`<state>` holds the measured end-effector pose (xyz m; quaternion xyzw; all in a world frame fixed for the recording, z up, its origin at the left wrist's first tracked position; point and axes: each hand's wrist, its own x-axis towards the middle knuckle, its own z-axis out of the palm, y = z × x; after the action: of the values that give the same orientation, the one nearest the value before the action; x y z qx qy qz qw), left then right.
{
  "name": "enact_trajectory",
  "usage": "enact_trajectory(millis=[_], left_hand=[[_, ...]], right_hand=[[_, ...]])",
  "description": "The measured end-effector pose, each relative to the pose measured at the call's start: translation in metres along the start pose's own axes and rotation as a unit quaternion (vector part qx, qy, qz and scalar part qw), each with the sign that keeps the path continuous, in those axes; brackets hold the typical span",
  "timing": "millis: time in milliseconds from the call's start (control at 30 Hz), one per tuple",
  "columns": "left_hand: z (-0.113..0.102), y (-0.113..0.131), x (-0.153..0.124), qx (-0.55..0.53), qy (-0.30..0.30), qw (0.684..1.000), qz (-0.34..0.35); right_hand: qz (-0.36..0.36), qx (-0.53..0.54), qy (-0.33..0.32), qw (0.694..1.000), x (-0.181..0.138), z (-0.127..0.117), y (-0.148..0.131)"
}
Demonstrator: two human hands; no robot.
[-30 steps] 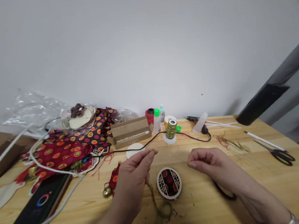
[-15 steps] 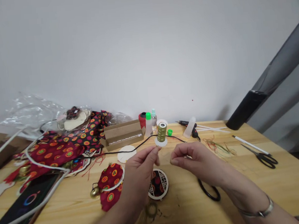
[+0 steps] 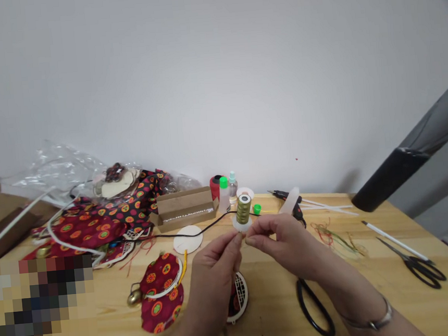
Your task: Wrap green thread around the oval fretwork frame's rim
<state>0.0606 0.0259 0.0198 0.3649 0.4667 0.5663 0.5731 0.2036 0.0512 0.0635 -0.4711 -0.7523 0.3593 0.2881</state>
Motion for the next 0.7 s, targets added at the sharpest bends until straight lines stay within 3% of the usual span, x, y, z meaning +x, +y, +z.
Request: enact_trajectory(millis=[233, 500, 700], left_hand=[[-0.008, 0.006, 0.008, -0.065, -0.011, 0.994, -0.085], [-0.024, 0.021, 0.024, -0.154, -0.048, 0.976, -0.145], [-0.022, 0.02, 0.025, -0.148, -0.056, 0.982, -0.1]], right_hand=[[-0.005, 0.058, 0.049, 0.997, 0.012, 0.011, 0.005], [0.001, 0.118, 0.212, 0.97, 0.014, 0.029, 0.011], [0.088, 0.293, 0.186, 0.934, 0.013, 0.053, 0.007]])
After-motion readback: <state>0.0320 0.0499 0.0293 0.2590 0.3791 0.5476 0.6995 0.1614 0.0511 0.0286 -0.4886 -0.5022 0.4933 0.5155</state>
